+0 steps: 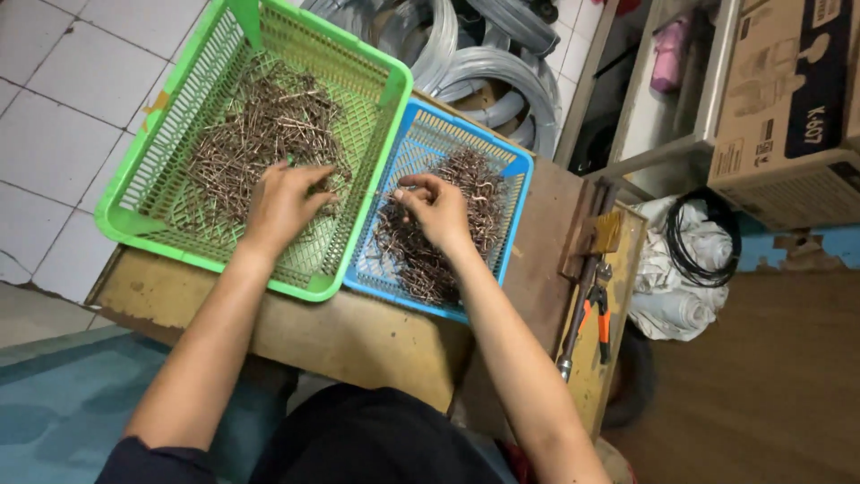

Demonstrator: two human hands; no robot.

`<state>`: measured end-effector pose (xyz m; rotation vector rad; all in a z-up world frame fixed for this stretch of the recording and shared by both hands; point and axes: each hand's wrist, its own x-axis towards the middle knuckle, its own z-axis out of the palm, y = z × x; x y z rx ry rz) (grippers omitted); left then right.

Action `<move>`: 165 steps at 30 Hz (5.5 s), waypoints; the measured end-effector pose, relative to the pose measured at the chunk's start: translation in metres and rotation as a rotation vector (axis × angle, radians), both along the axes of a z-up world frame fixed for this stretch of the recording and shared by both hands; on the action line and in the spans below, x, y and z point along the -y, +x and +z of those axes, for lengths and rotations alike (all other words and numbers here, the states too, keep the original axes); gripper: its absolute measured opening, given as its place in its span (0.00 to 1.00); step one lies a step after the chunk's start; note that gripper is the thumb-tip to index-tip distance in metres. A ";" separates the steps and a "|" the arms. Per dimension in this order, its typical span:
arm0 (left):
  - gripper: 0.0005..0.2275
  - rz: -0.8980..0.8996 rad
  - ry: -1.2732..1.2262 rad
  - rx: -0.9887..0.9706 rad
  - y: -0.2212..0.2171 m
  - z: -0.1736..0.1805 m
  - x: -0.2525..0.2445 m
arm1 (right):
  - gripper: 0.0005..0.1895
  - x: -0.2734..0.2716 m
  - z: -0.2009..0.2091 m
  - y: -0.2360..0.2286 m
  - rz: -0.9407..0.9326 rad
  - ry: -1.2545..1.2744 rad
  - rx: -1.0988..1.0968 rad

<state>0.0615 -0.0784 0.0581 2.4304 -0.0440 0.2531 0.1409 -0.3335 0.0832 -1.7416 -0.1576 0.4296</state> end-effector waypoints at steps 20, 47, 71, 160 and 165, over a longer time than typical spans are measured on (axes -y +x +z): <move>0.04 -0.385 -0.226 0.304 0.051 0.027 0.191 | 0.15 0.180 -0.023 -0.013 -0.256 0.011 0.027; 0.03 -0.405 -0.086 0.266 0.120 -0.037 0.362 | 0.18 0.306 -0.015 -0.157 -0.418 -1.181 -0.088; 0.04 -0.238 0.031 0.142 0.126 -0.063 0.408 | 0.12 0.323 0.039 -0.161 -0.491 -1.100 0.186; 0.08 -0.383 0.111 0.325 0.122 -0.020 0.419 | 0.48 0.275 -0.030 -0.154 -0.719 -0.549 -0.463; 0.06 -0.385 0.076 0.275 0.112 -0.008 0.418 | 0.49 0.279 -0.035 -0.158 -0.715 -0.543 -0.490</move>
